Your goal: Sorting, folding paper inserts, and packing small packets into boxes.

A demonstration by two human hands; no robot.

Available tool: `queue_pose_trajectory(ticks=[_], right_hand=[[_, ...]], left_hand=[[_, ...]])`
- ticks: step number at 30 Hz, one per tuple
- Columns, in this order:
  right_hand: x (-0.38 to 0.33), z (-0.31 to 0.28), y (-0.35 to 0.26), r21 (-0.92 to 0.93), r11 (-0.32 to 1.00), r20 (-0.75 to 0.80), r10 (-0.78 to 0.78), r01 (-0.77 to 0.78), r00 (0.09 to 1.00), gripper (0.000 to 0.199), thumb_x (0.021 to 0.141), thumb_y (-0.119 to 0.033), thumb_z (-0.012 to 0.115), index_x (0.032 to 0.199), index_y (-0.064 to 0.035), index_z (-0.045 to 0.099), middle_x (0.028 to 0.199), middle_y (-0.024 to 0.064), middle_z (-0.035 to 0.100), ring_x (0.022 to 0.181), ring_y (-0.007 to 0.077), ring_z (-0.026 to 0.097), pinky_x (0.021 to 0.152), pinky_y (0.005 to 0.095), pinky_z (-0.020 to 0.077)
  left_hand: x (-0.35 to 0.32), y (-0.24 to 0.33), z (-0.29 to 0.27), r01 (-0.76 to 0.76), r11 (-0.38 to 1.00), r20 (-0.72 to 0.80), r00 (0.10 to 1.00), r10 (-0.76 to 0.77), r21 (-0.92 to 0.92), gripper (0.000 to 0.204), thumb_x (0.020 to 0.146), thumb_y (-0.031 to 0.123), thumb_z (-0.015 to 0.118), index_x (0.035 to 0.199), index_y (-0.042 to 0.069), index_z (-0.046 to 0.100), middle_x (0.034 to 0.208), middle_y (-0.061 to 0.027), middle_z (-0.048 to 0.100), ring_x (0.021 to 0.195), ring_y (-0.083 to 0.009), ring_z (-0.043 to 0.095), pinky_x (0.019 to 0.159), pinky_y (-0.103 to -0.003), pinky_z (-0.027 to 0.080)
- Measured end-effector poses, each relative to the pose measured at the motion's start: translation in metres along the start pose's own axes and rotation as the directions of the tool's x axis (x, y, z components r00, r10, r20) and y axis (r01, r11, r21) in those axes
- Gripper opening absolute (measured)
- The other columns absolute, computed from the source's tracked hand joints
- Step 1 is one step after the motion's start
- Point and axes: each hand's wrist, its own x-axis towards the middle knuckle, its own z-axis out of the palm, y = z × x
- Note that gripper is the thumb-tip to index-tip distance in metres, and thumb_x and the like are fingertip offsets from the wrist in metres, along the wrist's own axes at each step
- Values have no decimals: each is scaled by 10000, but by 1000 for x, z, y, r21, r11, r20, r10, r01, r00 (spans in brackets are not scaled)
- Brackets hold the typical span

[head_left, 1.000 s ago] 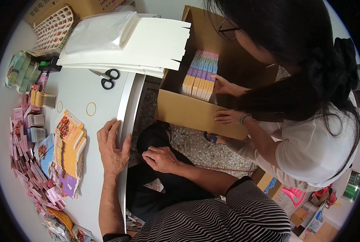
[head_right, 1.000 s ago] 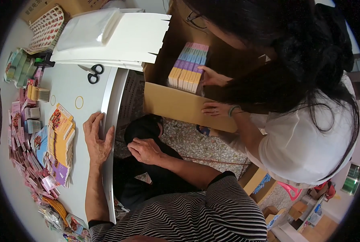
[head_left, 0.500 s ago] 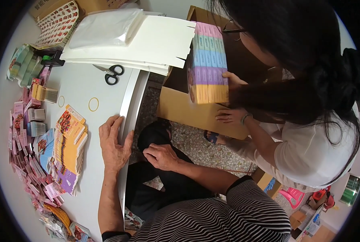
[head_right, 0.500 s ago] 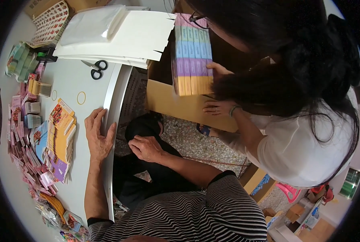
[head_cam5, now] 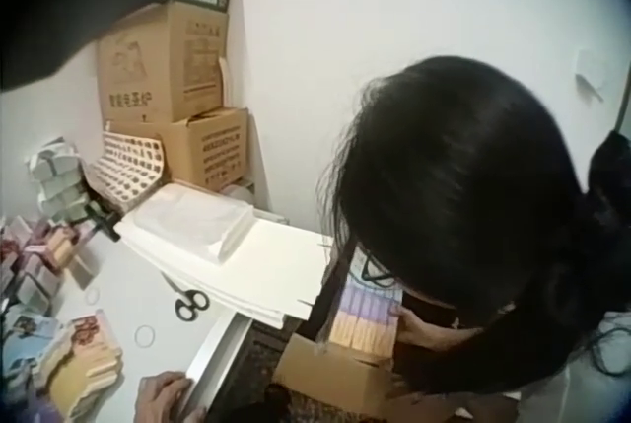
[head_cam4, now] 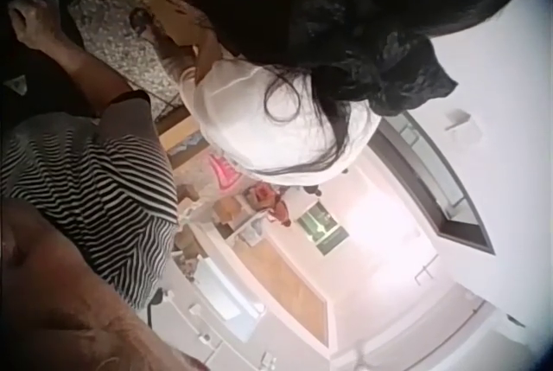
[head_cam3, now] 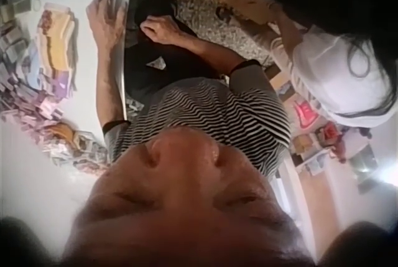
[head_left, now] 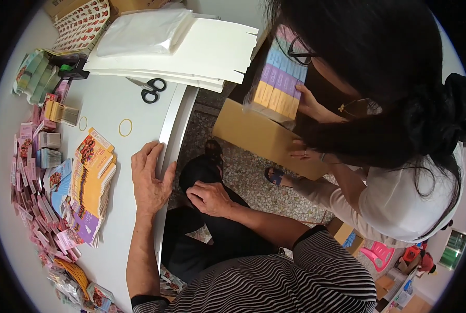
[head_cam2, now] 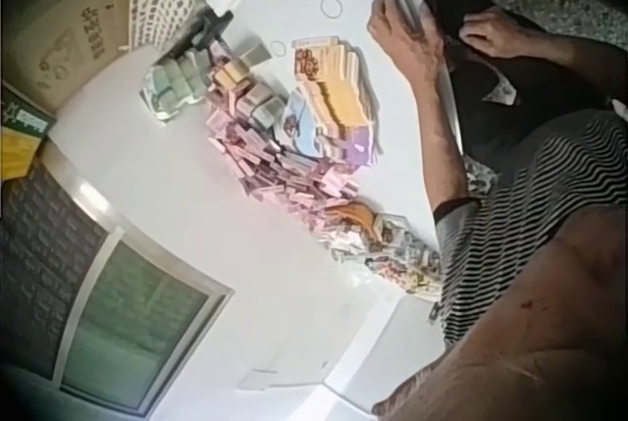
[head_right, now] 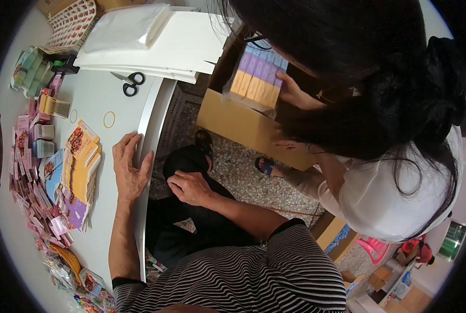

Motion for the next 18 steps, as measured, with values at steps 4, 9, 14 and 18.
queue_pose_trajectory(ticks=[4, 9, 14, 18], right_hand=[[0, -1, -1, 6, 1000, -21, -18, 18, 1000, 91, 889, -98, 677, 961, -43, 679, 867, 129, 670, 766, 323, 690, 630, 409, 557], [1, -4, -4, -1, 1000, 1, -5, 5, 1000, 91, 898, -105, 666, 961, -41, 682, 860, 121, 666, 761, 316, 689, 633, 399, 556], [1, -3, -3, 17, 1000, -18, -10, 10, 1000, 93, 898, -103, 665, 965, -39, 680, 855, 117, 657, 743, 319, 686, 625, 404, 554], [1, 0, -2, 13, 999, -28, -31, 32, 999, 95, 897, -102, 667, 967, -38, 680, 862, 118, 659, 741, 317, 689, 624, 403, 555]], left_hand=[[0, 0, 1, -16, 1000, -11, 1000, 16, 0, 481, 846, 96, 749, 1300, 22, 609, 1349, -151, 558, 1231, -316, 509, 1018, -402, 478], [0, 0, 0, -20, 999, -16, 1000, 21, 25, 483, 844, 94, 749, 1300, 22, 609, 1348, -155, 558, 1232, -317, 509, 1019, -402, 479], [0, 1, 0, -12, 1000, -11, 1000, 13, 24, 479, 846, 112, 756, 1294, 21, 614, 1344, -155, 564, 1231, -322, 509, 1024, -409, 476], [0, 2, 0, -3, 1000, -42, 999, 3, -1, 463, 829, 140, 757, 1259, 18, 637, 1326, -133, 584, 1198, -333, 528, 1034, -427, 449]])
